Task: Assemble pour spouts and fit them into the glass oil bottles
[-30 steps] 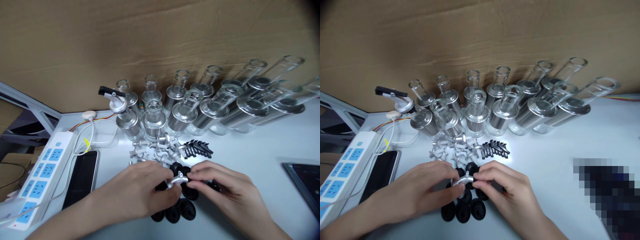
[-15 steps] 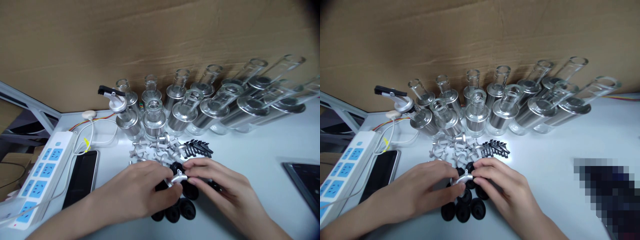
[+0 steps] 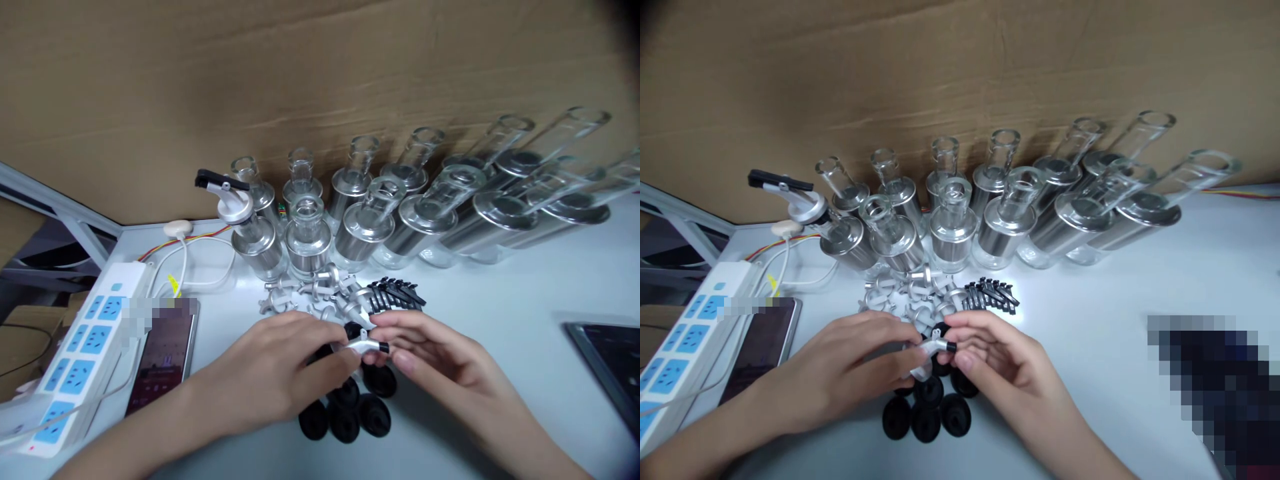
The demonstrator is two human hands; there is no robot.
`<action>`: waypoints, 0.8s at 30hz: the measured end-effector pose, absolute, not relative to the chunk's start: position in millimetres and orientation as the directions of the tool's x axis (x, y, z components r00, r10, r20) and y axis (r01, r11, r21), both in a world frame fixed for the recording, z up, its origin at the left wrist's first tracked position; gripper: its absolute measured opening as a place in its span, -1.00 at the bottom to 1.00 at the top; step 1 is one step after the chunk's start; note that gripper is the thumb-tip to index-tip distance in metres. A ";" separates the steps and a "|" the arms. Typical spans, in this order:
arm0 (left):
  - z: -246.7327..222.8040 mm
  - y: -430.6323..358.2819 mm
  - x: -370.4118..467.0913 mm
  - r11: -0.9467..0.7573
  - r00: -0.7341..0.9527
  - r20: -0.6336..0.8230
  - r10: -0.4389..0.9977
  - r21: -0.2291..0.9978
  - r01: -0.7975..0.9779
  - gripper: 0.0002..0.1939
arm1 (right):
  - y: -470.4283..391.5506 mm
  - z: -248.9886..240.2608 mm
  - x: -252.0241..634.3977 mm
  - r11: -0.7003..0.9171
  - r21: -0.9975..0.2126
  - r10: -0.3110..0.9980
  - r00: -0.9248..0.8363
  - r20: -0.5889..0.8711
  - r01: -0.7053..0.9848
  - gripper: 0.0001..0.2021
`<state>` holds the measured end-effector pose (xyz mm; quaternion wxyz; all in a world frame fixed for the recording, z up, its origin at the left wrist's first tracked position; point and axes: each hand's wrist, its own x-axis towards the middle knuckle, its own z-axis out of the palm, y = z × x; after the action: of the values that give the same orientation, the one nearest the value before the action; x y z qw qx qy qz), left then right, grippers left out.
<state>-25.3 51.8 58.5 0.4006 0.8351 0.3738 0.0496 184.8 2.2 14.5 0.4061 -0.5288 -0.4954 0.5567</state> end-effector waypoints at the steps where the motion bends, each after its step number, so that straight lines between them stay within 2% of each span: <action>1: 58.0 51.6 -25.4 -0.415 0.719 -0.196 0.667 0.704 0.577 -0.75 | 2.5 14.1 185.2 -0.221 -0.975 0.965 -0.136 -0.223 0.029 -0.77; 6: 54.1 46.6 -24.4 -0.563 0.765 -0.017 0.644 0.666 0.489 -0.71 | 1.4 8.4 190.3 -0.356 -0.934 0.911 -0.233 -0.339 -0.031 -0.68; 10: 51.4 39.5 -24.1 -0.711 0.809 0.138 0.572 0.575 0.405 -0.69 | -1.9 5.3 196.4 -0.489 -0.864 0.827 -0.379 -0.416 -0.119 -0.62; 13: 48.2 33.4 -23.6 -0.811 0.820 0.278 0.500 0.482 0.332 -0.70 | -2.8 5.7 197.4 -0.565 -0.796 0.773 -0.476 -0.419 -0.217 -0.66; 16: 44.2 28.2 -21.7 -0.859 0.797 0.381 0.468 0.409 0.308 -0.76 | -1.9 8.2 195.3 -0.592 -0.758 0.765 -0.485 -0.423 -0.272 -0.73; 19: 41.9 25.5 -19.2 -0.826 0.782 0.354 0.513 0.452 0.337 -0.77 | -1.2 10.2 194.1 -0.599 -0.747 0.764 -0.486 -0.425 -0.288 -0.75; 24: 42.8 26.7 -17.6 -0.756 0.788 0.254 0.561 0.545 0.362 -0.67 | -1.4 10.2 195.6 -0.597 -0.758 0.754 -0.507 -0.418 -0.264 -0.74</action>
<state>-17.6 26.7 42.8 0.2413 0.9143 0.2524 0.2054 195.6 -1.4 10.2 0.3152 -0.3836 -0.3195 0.8071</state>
